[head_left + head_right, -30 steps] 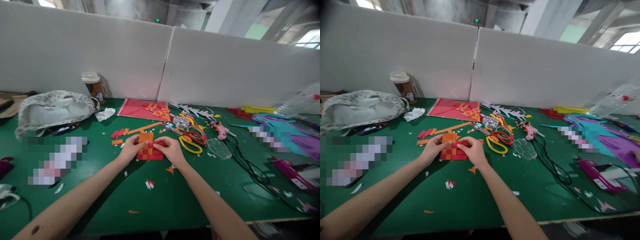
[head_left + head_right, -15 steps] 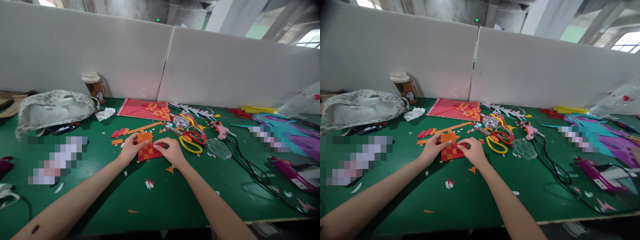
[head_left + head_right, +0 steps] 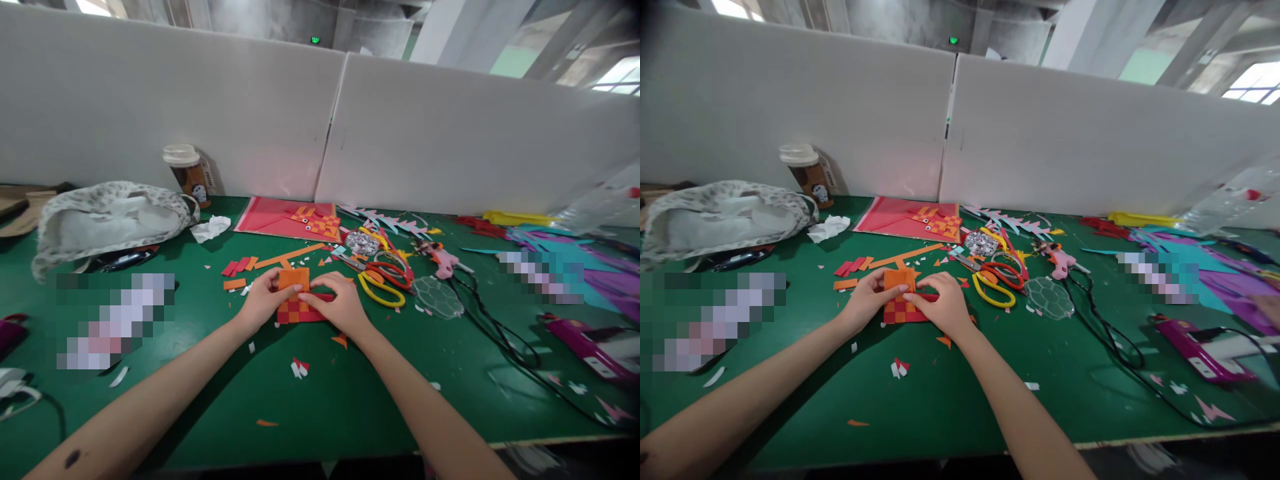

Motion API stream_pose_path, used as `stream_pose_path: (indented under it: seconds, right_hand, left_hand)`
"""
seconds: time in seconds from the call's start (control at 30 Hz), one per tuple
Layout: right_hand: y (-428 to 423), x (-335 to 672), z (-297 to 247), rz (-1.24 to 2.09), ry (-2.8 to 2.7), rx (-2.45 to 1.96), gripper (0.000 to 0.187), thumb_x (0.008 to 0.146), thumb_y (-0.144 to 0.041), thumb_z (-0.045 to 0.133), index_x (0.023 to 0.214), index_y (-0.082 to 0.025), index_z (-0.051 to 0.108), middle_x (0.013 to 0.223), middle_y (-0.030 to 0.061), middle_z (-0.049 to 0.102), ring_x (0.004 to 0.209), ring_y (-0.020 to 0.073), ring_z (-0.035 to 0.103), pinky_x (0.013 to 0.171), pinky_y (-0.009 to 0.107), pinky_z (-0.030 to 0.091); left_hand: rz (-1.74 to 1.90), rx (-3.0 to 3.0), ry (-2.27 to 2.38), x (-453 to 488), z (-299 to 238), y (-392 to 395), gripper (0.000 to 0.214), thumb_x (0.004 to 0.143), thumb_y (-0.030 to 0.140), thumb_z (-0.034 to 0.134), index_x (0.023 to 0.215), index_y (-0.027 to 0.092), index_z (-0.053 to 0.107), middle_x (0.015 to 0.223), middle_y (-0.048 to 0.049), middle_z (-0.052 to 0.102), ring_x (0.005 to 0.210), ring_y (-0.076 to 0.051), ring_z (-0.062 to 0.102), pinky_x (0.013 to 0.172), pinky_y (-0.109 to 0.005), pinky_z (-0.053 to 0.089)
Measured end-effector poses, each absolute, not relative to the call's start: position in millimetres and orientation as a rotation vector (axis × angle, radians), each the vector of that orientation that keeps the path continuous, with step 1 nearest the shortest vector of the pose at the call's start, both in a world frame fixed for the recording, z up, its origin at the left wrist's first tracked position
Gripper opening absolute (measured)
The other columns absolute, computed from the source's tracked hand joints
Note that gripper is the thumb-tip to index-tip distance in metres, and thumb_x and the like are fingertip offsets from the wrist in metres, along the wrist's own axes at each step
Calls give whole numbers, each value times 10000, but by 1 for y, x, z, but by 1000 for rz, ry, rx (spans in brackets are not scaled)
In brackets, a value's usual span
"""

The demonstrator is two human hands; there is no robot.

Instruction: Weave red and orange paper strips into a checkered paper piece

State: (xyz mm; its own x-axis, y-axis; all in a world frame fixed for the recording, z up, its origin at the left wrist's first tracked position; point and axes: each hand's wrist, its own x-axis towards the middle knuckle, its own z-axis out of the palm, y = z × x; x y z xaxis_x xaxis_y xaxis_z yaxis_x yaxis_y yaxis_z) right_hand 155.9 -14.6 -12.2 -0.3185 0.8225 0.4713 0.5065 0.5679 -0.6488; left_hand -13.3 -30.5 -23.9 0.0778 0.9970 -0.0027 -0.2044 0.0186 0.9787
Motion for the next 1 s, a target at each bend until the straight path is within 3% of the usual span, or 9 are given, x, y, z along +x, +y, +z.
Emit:
stream_pose_path:
  seconds: [0.3, 0.4, 0.53, 0.63, 0.83, 1.0]
  right_hand:
    - [-12, 158, -14, 555, -1886, -1124, 131, 718, -325, 657, 653, -215, 627, 702, 27, 653, 706, 187, 597, 668, 311, 454]
    - [-11, 159, -13, 548, -1857, -1171, 129, 710, -308, 656, 633, -211, 622, 683, 24, 655, 687, 185, 600, 674, 313, 454]
    - [-12, 159, -14, 559, -1854, -1211, 150, 679, -350, 667, 660, -208, 622, 678, 22, 649, 675, 188, 597, 657, 315, 460]
    - [-13, 158, -16, 589, -1862, -1204, 205, 658, -391, 679, 730, -203, 640, 698, 20, 644, 676, 184, 595, 639, 304, 460]
    - [-11, 158, -16, 668, -1849, -1182, 193, 712, -368, 633, 665, -181, 639, 695, 36, 657, 677, 187, 594, 655, 307, 459]
    - [-10, 160, -16, 756, -1812, -1175, 220, 717, -388, 622, 721, -173, 664, 726, 49, 676, 698, 198, 603, 663, 315, 467]
  left_hand:
    - [1266, 1158, 967, -9, -21, -32, 310, 658, 333, 703, 895, 158, 606, 944, -61, 676, 868, -182, 623, 761, -279, 487]
    - [1288, 1109, 1060, -12, -25, -29, 317, 665, 360, 692, 901, 162, 619, 829, -32, 673, 696, -132, 609, 613, -226, 478]
    - [1292, 1093, 1157, -13, -28, -28, 279, 650, 385, 697, 794, 156, 630, 581, 35, 576, 456, -67, 475, 440, -191, 375]
    - [1275, 1103, 1135, -12, -26, -29, 256, 633, 361, 714, 771, 163, 631, 579, 37, 575, 458, -64, 469, 455, -195, 379]
    - [1255, 1082, 1101, -11, -24, -30, 222, 639, 308, 718, 777, 171, 610, 613, 27, 610, 479, -72, 498, 482, -205, 391]
    - [1251, 1069, 1006, -12, -27, -29, 306, 666, 291, 704, 909, 191, 547, 683, 19, 669, 476, -67, 515, 490, -197, 393]
